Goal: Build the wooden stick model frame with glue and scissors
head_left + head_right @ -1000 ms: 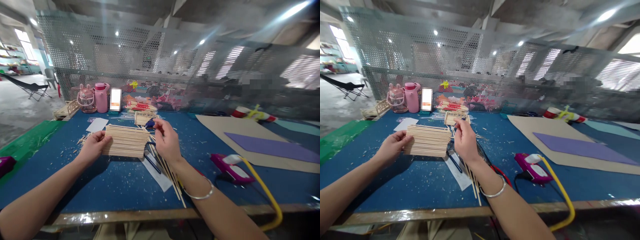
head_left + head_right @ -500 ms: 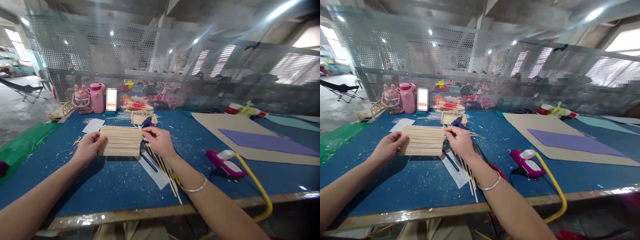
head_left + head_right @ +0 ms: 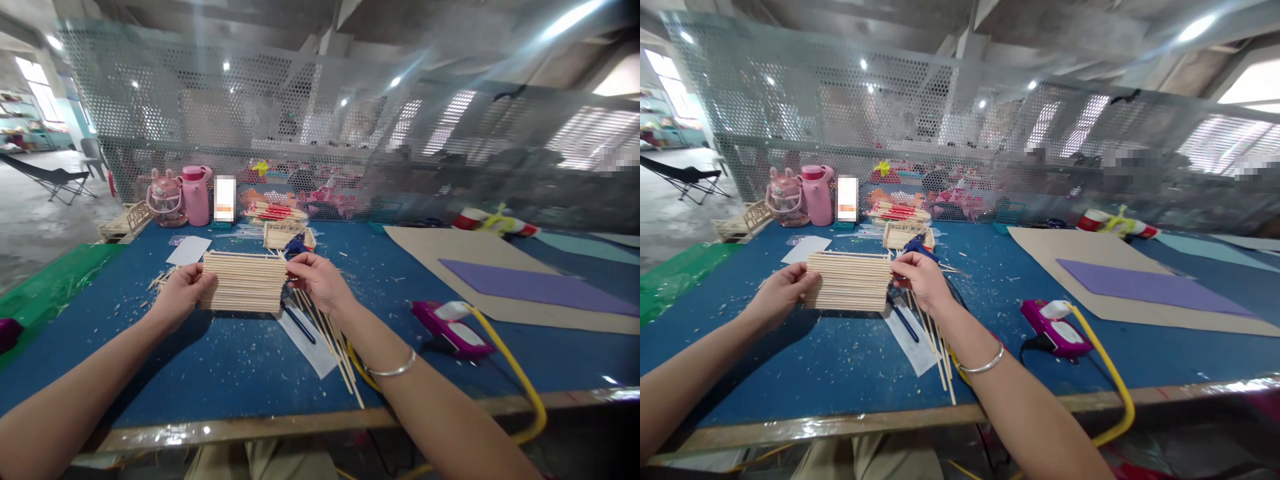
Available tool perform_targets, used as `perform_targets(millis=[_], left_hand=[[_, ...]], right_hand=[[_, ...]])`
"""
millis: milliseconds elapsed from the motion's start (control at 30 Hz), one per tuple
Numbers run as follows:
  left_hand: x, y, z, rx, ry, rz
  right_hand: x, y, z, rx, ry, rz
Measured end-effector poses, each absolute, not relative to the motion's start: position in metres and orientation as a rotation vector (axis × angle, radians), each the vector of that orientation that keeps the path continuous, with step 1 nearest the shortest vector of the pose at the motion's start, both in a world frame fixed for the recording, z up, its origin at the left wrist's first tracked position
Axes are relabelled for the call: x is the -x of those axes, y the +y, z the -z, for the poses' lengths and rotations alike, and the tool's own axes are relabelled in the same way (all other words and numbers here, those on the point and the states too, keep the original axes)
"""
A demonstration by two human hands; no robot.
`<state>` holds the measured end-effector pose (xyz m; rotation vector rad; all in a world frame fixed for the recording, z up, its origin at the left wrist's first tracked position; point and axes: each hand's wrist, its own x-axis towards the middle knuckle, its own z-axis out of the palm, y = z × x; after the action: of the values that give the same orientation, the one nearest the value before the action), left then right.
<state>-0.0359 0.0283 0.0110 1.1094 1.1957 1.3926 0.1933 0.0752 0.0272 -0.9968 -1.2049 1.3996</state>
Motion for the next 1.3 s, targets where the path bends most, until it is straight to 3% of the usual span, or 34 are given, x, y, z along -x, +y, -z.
perform_targets(millis=[667, 900, 1167, 1300], left_hand=[[0.038, 0.028, -0.002, -1.128, 0.883, -1.57], [0.038, 0.028, -0.003, -1.088, 0.993, -1.67], [0.038, 0.031, 0.0, -1.086, 1.007, -1.545], [0.038, 0.032, 0.001, -1.037, 1.023, -1.513]], right_hand=[[-0.189, 0.08, -0.019, 0.793, -1.332, -1.183], [-0.188, 0.078, -0.018, 0.789, -1.39, -1.201], [-0.191, 0.077, -0.027, 0.903, -1.432, -1.168], [-0.21, 0.082, -0.038, 1.201, -1.705, -0.787]])
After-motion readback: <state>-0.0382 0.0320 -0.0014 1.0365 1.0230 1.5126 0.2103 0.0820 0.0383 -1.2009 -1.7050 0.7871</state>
